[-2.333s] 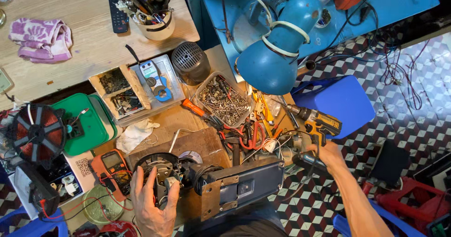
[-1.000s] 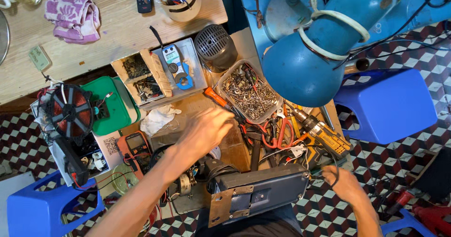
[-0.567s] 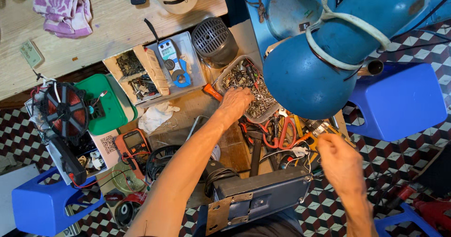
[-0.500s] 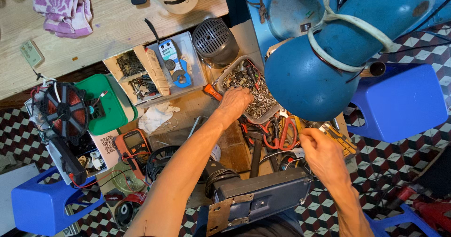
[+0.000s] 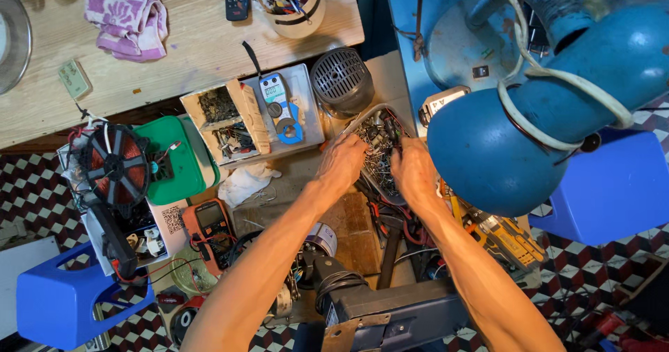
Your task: The person repairs a small electric motor at a cluttered workbench. They unscrew and manipulate the motor housing with a screwdriver, handle its wiring, position the motor against a benchtop drill press, and sort removed screws and small parts into a parts tray.
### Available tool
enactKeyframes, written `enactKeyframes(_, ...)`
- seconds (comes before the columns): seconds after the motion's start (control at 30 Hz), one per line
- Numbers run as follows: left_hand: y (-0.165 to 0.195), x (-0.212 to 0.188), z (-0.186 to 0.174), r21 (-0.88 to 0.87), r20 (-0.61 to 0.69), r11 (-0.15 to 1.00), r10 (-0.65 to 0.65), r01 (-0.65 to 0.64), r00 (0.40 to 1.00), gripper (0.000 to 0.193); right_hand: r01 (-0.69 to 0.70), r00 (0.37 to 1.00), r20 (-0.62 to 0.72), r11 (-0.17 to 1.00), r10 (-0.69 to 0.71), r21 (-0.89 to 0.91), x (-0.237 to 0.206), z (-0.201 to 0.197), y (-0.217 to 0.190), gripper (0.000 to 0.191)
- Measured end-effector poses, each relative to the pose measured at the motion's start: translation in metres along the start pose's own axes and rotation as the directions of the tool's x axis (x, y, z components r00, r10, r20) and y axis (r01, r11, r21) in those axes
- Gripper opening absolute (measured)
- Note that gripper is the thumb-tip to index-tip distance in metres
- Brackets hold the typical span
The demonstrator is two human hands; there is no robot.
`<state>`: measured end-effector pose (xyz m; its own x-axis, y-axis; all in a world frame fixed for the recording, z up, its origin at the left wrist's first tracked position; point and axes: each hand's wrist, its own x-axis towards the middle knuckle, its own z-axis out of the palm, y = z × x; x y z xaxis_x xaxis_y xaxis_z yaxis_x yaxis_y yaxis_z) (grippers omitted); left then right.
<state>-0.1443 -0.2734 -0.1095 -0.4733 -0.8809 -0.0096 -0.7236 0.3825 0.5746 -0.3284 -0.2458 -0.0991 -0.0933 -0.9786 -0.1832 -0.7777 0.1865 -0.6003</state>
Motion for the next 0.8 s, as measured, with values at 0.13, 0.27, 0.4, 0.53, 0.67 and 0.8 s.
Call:
enactKeyframes(0.13,0.0,0.001,0.012,-0.225,0.014,0.93,-0.296,0.291,0.955,0.032,0.03,0.996,-0.078,0.996,-0.037,-0.082,0.011,0.017,-0.006,0.03)
enactKeyframes(0.27,-0.001,0.014,0.025,-0.166,0.06,0.941,-0.288,0.294,0.956,0.034,0.091,0.995,0.033,0.993,-0.094,0.073,0.005,0.016,0.006,0.03)
enactKeyframes(0.4,0.006,0.025,0.032,-0.068,0.087,0.949,-0.303,0.309,0.949,0.027,-0.193,0.969,0.194,0.958,0.153,0.212,0.003,0.013,0.013,0.02)
enactKeyframes(0.53,0.012,0.028,0.028,-0.328,0.391,0.716,-0.491,0.616,0.778,0.035,-0.387,0.918,0.274,0.797,0.286,0.463,-0.001,0.006,0.016,0.014)
enactKeyframes(0.67,0.013,0.034,0.03,-0.632,0.393,0.51,-0.437,0.583,0.809,0.043,-0.301,0.938,0.311,0.807,0.154,0.508,-0.009,-0.002,0.015,0.01)
enactKeyframes(0.8,0.008,0.031,0.026,-0.633,0.32,0.621,-0.334,0.462,0.887,0.061,-0.339,0.919,0.383,0.671,0.087,0.66,-0.017,-0.007,0.011,0.014)
